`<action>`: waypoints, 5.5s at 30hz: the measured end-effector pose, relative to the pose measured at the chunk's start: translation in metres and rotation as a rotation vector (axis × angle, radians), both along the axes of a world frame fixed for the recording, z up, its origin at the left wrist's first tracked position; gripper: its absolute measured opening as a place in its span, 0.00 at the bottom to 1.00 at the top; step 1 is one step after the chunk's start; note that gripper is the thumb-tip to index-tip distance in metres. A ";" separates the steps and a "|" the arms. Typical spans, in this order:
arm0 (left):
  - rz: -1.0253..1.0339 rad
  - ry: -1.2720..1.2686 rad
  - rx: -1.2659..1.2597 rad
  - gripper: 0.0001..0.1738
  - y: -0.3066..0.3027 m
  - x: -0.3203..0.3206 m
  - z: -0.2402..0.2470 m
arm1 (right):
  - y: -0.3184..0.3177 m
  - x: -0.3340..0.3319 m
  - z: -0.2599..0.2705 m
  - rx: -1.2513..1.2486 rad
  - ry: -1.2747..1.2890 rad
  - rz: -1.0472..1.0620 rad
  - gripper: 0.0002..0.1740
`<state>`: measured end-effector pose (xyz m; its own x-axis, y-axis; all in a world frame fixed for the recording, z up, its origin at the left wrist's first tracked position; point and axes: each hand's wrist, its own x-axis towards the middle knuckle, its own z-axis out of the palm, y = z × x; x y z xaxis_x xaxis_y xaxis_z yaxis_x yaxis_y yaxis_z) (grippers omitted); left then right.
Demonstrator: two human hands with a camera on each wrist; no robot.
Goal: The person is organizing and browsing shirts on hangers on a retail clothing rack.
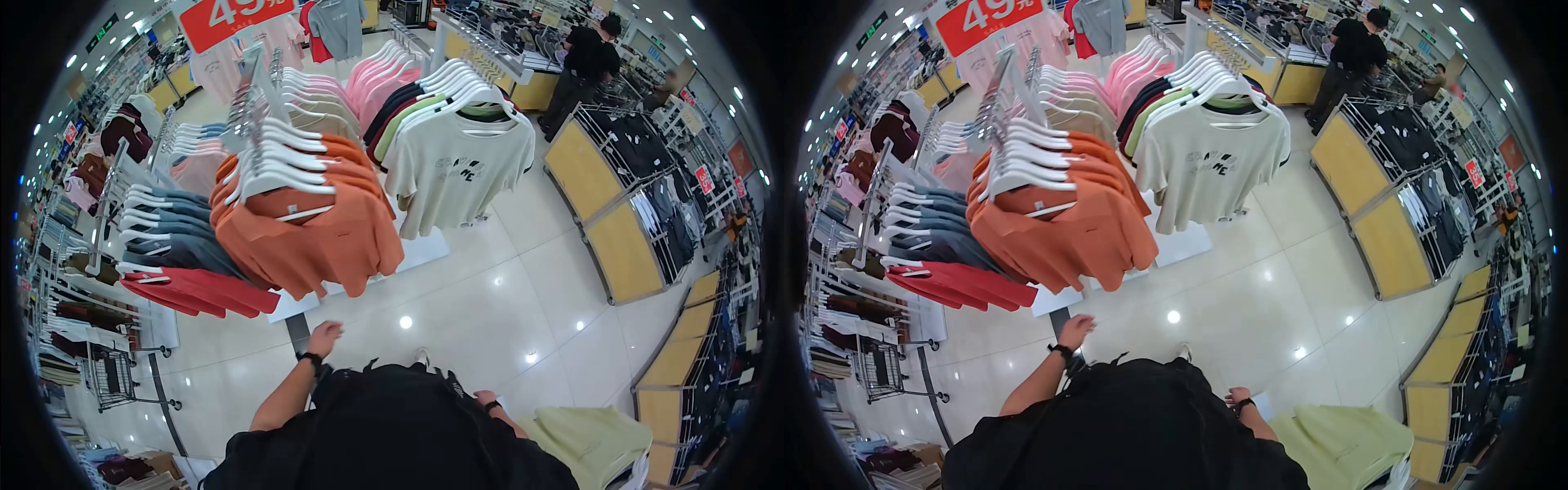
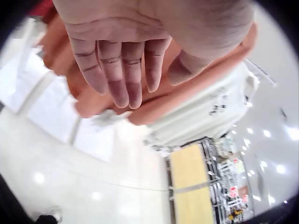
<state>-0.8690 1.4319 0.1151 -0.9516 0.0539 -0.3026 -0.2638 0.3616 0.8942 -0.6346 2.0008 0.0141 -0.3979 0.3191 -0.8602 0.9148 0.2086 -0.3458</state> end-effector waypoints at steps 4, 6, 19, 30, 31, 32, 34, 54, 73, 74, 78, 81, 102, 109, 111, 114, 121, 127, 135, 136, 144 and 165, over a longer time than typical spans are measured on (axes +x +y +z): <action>-0.209 0.235 0.019 0.18 0.161 -0.096 0.136 | 0.079 -0.015 -0.037 -0.031 0.038 -0.390 0.16; -0.304 0.396 0.001 0.20 0.204 -0.145 0.201 | 0.092 -0.059 -0.012 -0.010 0.097 -0.360 0.16; 0.099 0.947 -0.479 0.47 0.272 -0.397 0.308 | 0.019 -0.334 0.136 -0.061 0.631 0.062 0.17; -0.169 0.808 -0.110 0.42 0.264 -0.355 0.308 | 0.106 -0.475 0.274 0.485 1.043 -0.041 0.10; -0.181 0.785 -0.102 0.42 0.262 -0.355 0.310 | 0.116 -0.494 0.299 0.510 1.092 -0.052 0.12; -0.190 0.771 -0.101 0.42 0.260 -0.355 0.315 | 0.128 -0.512 0.323 0.506 1.094 -0.034 0.17; -0.154 0.799 -0.149 0.42 0.253 -0.366 0.310 | 0.130 -0.555 0.366 0.497 1.205 0.046 0.24; 0.381 0.995 -0.470 0.28 0.332 -0.395 0.310 | 0.087 -0.702 0.409 0.117 1.652 0.715 0.37; 0.482 0.720 -0.411 0.27 0.318 -0.248 0.271 | 0.067 -0.653 0.419 0.277 1.798 0.714 0.34; 0.476 0.625 -0.352 0.25 0.316 -0.233 0.263 | 0.065 -0.646 0.415 0.277 1.791 0.703 0.33; 0.433 0.398 -0.311 0.19 0.315 -0.168 0.227 | 0.044 -0.604 0.407 0.309 1.847 0.757 0.29; 0.369 0.295 -0.292 0.19 0.319 -0.115 0.209 | 0.025 -0.569 0.383 0.015 1.500 1.111 0.18; 1.069 0.103 -0.028 0.11 0.223 0.140 0.146 | -0.199 -0.385 0.283 -0.484 0.837 1.676 0.14; 0.953 -0.141 -0.254 0.19 0.151 0.150 0.144 | -0.359 -0.387 0.231 -0.709 0.822 1.999 0.14; 1.000 -0.200 -0.224 0.22 0.125 0.163 0.161 | -0.412 -0.377 0.229 -0.784 0.629 2.085 0.14; 1.189 -0.259 -0.203 0.27 0.105 0.190 0.166 | -0.487 -0.357 0.246 -0.842 0.658 2.297 0.15; 1.634 -0.458 -0.076 0.34 0.141 0.286 0.152 | -0.605 -0.262 0.289 -0.960 0.660 2.629 0.16; 1.918 -0.508 -0.215 0.30 0.163 0.321 0.144 | -0.637 -0.172 0.279 -1.202 0.534 2.736 0.13; 2.009 -0.204 -0.531 0.24 0.106 0.379 0.137 | -0.651 -0.080 0.296 -1.266 0.710 2.629 0.10; 2.018 -0.149 -0.629 0.23 0.096 0.396 0.143 | -0.656 -0.073 0.294 -1.280 0.698 2.539 0.10; 2.371 0.040 -0.979 0.25 0.068 0.513 0.213 | -0.687 -0.011 0.281 -1.208 0.619 2.512 0.09; 2.983 -0.426 -0.924 0.13 0.091 0.486 0.244 | -0.808 0.296 0.245 -1.840 -0.425 3.402 0.10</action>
<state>-0.3830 1.5230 0.3588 0.9603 -0.0399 0.2760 -0.2442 -0.5983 0.7632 -0.3387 1.1924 0.2594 0.9078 0.3938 -0.1445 0.0497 -0.4429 -0.8952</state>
